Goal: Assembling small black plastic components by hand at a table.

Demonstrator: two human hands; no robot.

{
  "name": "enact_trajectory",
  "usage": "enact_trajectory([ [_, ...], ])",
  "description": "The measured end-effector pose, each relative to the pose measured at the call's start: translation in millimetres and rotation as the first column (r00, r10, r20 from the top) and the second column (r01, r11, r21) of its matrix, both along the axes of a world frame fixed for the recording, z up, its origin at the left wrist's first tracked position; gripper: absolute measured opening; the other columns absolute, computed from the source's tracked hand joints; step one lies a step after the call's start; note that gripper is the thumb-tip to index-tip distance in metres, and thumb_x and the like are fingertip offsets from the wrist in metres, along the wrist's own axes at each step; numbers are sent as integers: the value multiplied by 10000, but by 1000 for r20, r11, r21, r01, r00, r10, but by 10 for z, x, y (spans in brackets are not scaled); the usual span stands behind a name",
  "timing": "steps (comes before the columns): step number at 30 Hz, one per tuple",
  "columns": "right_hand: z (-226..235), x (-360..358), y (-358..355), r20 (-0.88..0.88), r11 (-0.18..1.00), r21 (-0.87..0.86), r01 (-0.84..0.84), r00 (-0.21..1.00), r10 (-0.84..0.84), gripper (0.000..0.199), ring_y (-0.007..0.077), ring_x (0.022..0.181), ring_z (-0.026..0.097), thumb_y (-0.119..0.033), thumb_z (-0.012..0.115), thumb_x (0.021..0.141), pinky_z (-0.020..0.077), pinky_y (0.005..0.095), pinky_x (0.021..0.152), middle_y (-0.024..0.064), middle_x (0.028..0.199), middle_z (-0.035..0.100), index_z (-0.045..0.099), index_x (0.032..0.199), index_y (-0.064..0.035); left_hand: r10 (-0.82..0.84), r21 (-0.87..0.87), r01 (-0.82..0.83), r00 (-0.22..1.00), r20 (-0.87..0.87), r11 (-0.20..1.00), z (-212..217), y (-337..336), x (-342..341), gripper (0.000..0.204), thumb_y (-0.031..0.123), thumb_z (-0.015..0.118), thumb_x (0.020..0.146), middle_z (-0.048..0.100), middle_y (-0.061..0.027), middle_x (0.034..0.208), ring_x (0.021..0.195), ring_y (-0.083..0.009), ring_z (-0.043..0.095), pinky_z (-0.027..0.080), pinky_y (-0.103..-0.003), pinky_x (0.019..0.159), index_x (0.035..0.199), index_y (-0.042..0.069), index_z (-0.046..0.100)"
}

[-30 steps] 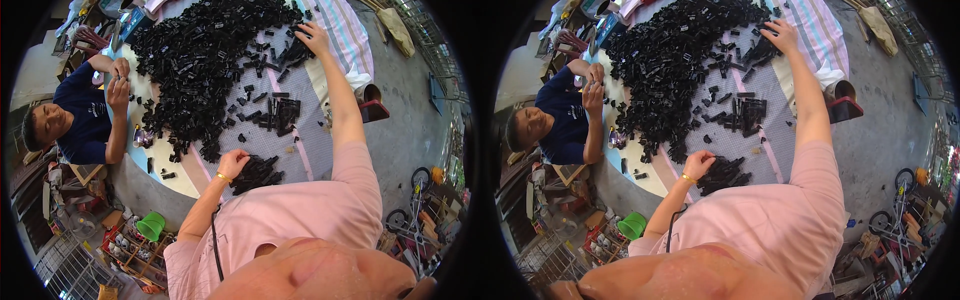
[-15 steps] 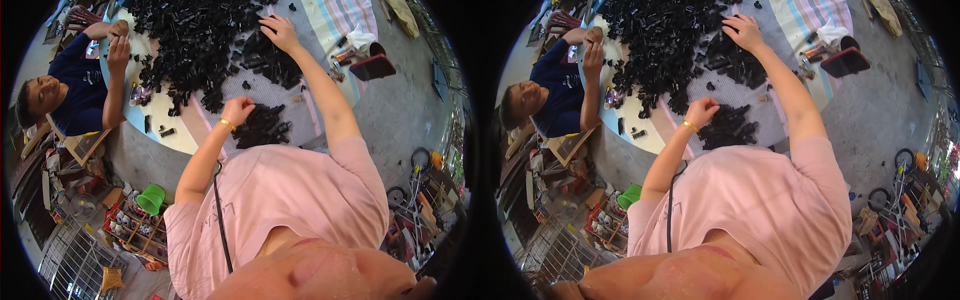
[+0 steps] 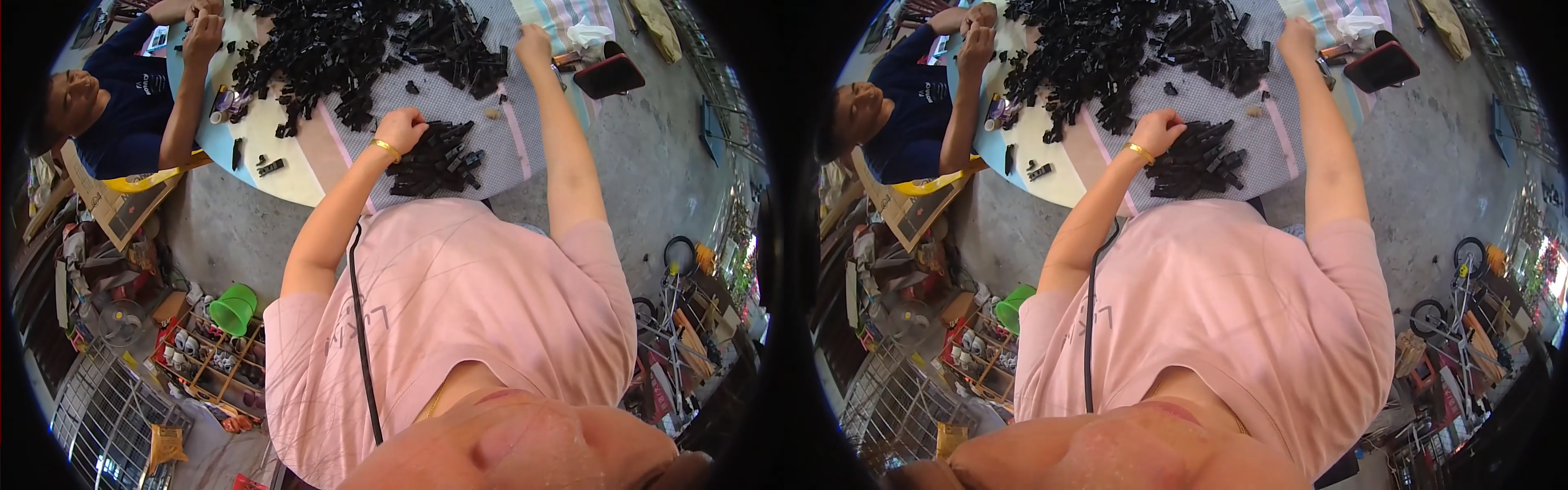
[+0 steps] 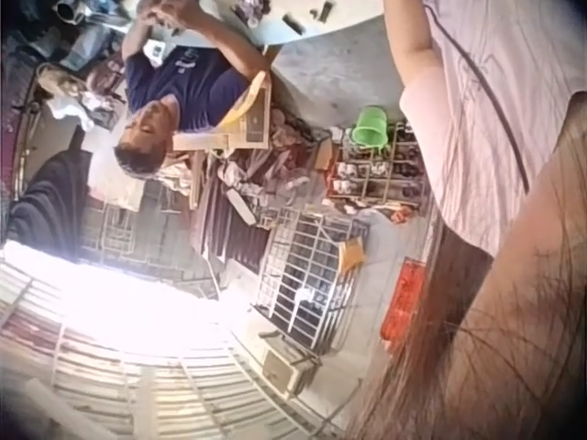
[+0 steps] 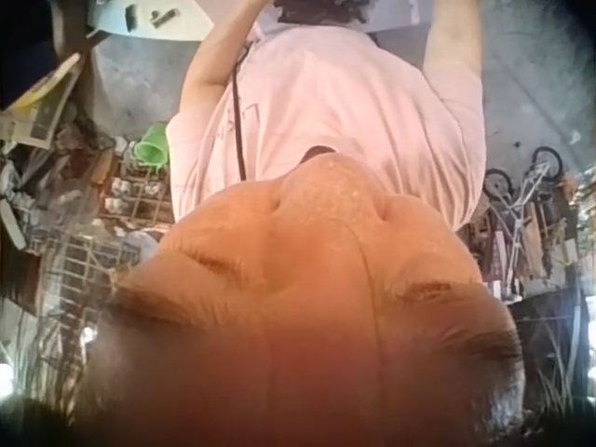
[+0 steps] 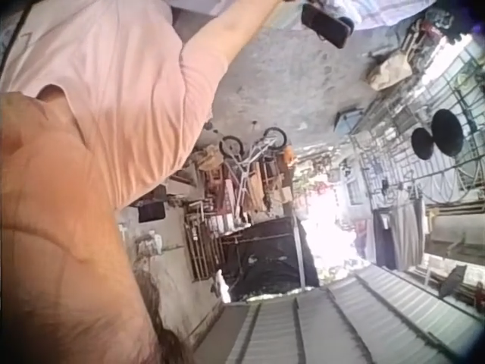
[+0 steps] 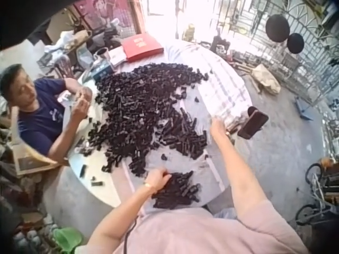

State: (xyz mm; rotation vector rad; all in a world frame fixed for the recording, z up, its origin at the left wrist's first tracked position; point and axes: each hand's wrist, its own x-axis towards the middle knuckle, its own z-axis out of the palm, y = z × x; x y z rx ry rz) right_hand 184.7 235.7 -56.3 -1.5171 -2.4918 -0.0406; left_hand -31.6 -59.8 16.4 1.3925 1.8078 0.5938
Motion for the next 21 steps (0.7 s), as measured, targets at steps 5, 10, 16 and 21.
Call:
enact_trajectory([
  [5,151,-192,-625,-372,987,153,-55,922,109,282,332,924,535,-16,513,628,435,405,798,177,967,581,646,873,-62,36,16,-35,997,-72,999,47,0,33,140,168,606,725,618,-139,775,754,-317,575,456,-394,697,773,37,619],
  [10,563,-302,-1091,-781,967,-254,-24,595,-190,359,219,803,618,20,542,640,491,279,729,102,880,641,619,984,-48,279,323,-209,942,-188,923,15,136,-53,284,108,641,693,564,-110,785,738,-279,560,455,-369,654,968,87,576],
  [16,655,-661,-1841,-792,623,-597,-506,497,-355,387,114,891,575,60,562,716,464,236,782,65,1007,607,564,1095,-15,105,356,8,949,-297,935,-151,366,-197,230,33,605,692,543,-118,897,813,-298,564,471,-357,707,909,107,617],
  [21,529,-659,-2034,-654,843,-414,-345,756,-12,338,213,838,593,7,566,724,480,290,740,92,961,605,582,1055,-61,141,262,-94,975,-169,960,-103,337,-195,161,64,614,731,617,-103,739,652,-243,607,485,-319,596,891,52,633],
])
